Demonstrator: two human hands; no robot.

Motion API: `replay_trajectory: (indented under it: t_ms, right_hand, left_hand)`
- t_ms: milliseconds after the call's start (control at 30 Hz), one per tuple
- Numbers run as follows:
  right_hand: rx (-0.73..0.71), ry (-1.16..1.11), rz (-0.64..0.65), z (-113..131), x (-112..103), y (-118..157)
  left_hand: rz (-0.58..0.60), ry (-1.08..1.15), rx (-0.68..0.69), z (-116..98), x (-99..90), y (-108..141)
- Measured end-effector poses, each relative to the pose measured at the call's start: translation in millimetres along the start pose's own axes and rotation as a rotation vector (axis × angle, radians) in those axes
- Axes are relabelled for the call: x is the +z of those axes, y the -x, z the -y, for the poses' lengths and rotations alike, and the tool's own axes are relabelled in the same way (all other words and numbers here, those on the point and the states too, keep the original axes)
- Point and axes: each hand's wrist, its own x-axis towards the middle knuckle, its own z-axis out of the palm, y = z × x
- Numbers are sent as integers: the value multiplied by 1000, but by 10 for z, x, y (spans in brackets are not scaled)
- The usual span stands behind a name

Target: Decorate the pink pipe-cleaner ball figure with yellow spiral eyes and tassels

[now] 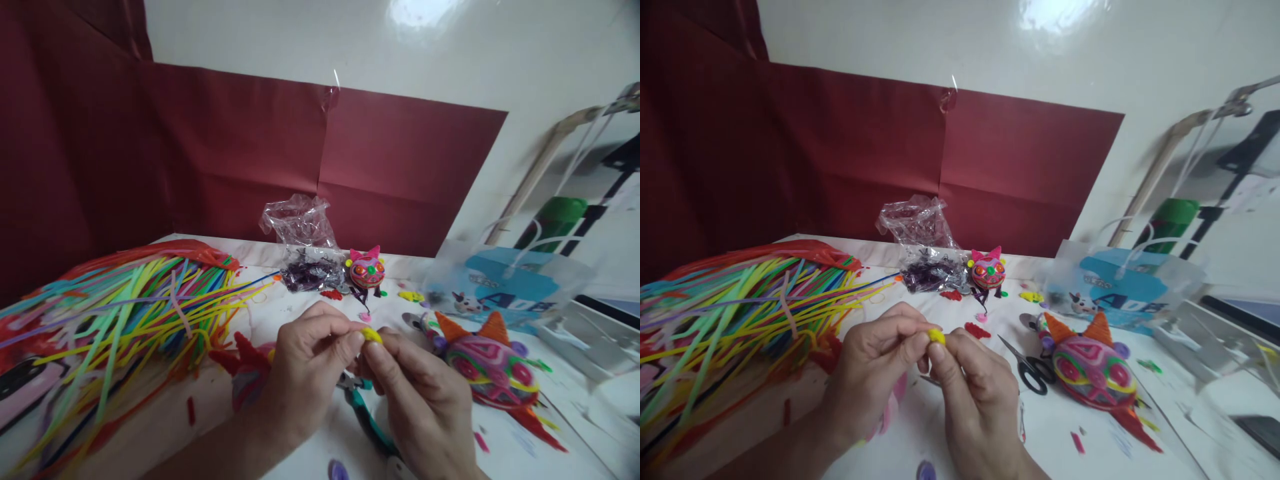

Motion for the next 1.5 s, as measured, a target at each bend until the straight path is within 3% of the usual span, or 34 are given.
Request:
replay_trajectory:
  t_ms: [233, 367, 533, 667, 767, 933, 1033, 1267, 1500]
  right_hand:
    - [-16, -65, -26, -46, 26, 9]
    - [31, 14, 60, -40, -5, -56]
    - [100, 201, 351, -33, -126, -172]
    - [109, 333, 550, -50, -180, -168]
    - [29, 292, 527, -60, -179, -135]
    - [-85, 159, 324, -71, -158, -104]
    - [-87, 118, 291, -87, -167, -119]
    - [48, -37, 353, -122, -213, -169]
    - [-143, 18, 241, -128, -136, -128]
  left_hand:
    - [-72, 12, -29, 38, 87, 57]
    - [-62, -210, 37, 13, 2, -15]
    - [145, -660, 187, -73, -194, -131]
    - [328, -837, 154, -140, -262, -150]
    - [351, -667, 14, -157, -265, -155]
    - [257, -234, -255, -130, -218, -155]
    - [199, -109, -255, -108, -172, -140]
    - [130, 73, -262, -62, -116, -116]
    - [36, 410, -467, -72, -56, -82]
